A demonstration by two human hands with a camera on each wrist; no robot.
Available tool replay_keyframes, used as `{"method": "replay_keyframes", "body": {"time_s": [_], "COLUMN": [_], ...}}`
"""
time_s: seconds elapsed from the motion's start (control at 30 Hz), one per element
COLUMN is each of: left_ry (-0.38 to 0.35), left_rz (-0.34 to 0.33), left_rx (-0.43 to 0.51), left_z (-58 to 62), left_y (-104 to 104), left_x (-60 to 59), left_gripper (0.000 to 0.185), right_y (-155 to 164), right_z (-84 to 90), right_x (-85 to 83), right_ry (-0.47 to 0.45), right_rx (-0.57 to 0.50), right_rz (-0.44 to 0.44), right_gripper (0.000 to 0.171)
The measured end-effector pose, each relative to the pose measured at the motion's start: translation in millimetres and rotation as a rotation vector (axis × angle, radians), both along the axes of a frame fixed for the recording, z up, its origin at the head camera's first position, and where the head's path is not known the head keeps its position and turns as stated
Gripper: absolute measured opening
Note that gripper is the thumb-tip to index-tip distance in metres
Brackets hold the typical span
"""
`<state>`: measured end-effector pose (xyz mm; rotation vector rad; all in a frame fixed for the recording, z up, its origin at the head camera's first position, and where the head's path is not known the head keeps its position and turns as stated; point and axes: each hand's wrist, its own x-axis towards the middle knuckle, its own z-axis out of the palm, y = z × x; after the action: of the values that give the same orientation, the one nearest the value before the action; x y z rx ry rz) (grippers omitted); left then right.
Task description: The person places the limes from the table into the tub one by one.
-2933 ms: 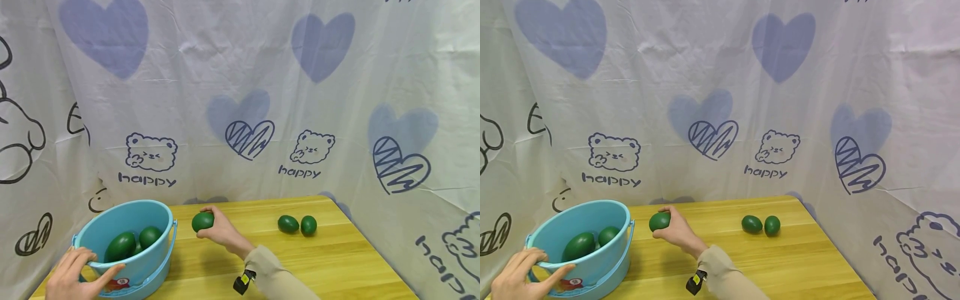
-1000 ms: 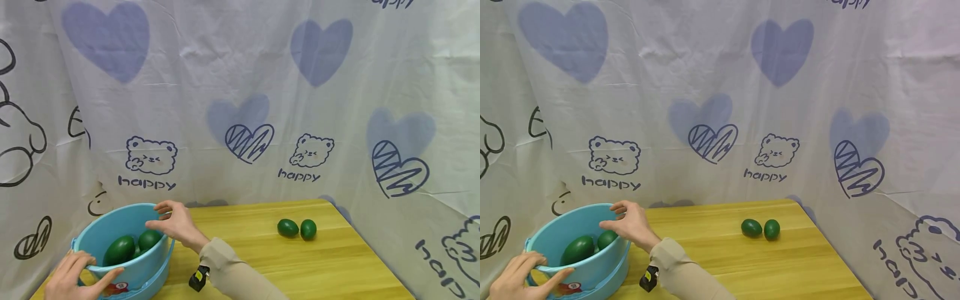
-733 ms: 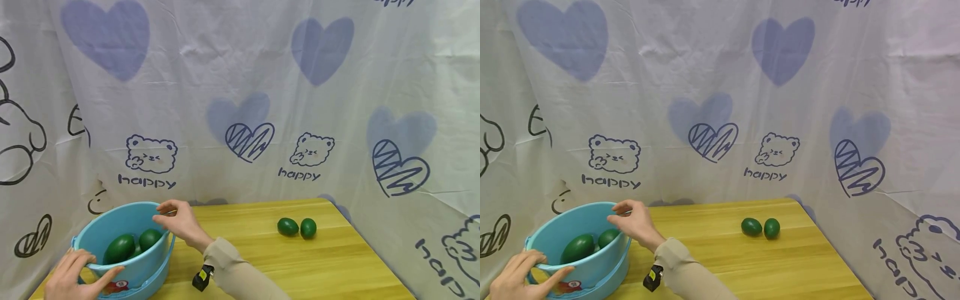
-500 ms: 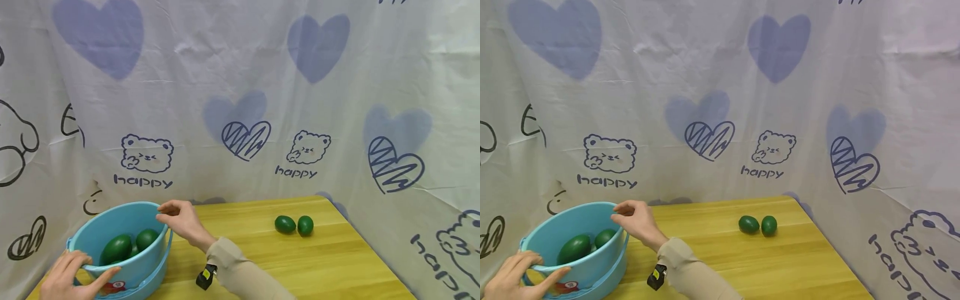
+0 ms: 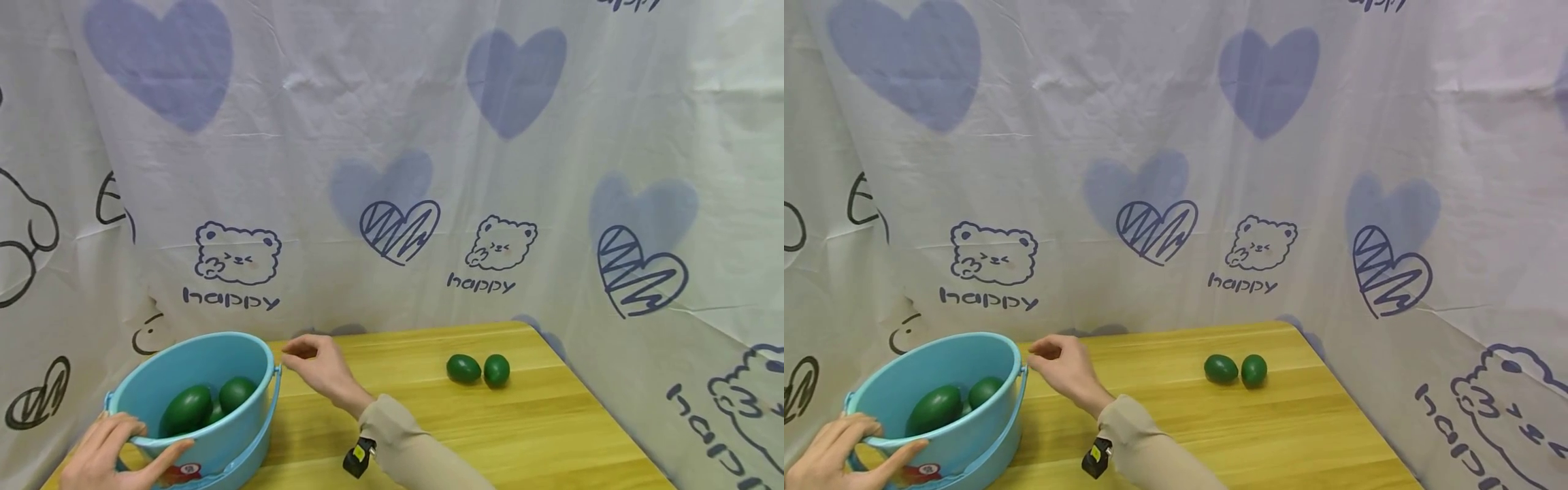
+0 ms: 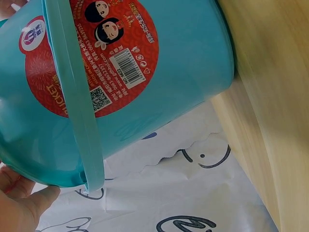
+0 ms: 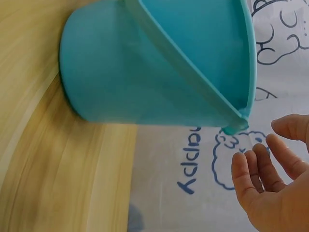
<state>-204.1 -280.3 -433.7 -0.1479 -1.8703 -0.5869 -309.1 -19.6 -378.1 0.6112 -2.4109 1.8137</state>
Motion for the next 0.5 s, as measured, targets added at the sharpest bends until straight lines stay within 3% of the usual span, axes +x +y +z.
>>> {"method": "replay_keyframes", "body": {"time_s": [0.5], "left_ry": [0.006], "left_rz": [-0.002], "left_rx": [-0.022], "left_z": [-0.4], "left_y": [-2], "left_x": [-1.6], "left_gripper": [0.056], "right_y": [49], "right_z": [-29.8], "right_x": [-11.8], "right_ry": [-0.015], "right_rx": [0.028], "right_rz": [-0.018], "right_gripper": [0.012]}}
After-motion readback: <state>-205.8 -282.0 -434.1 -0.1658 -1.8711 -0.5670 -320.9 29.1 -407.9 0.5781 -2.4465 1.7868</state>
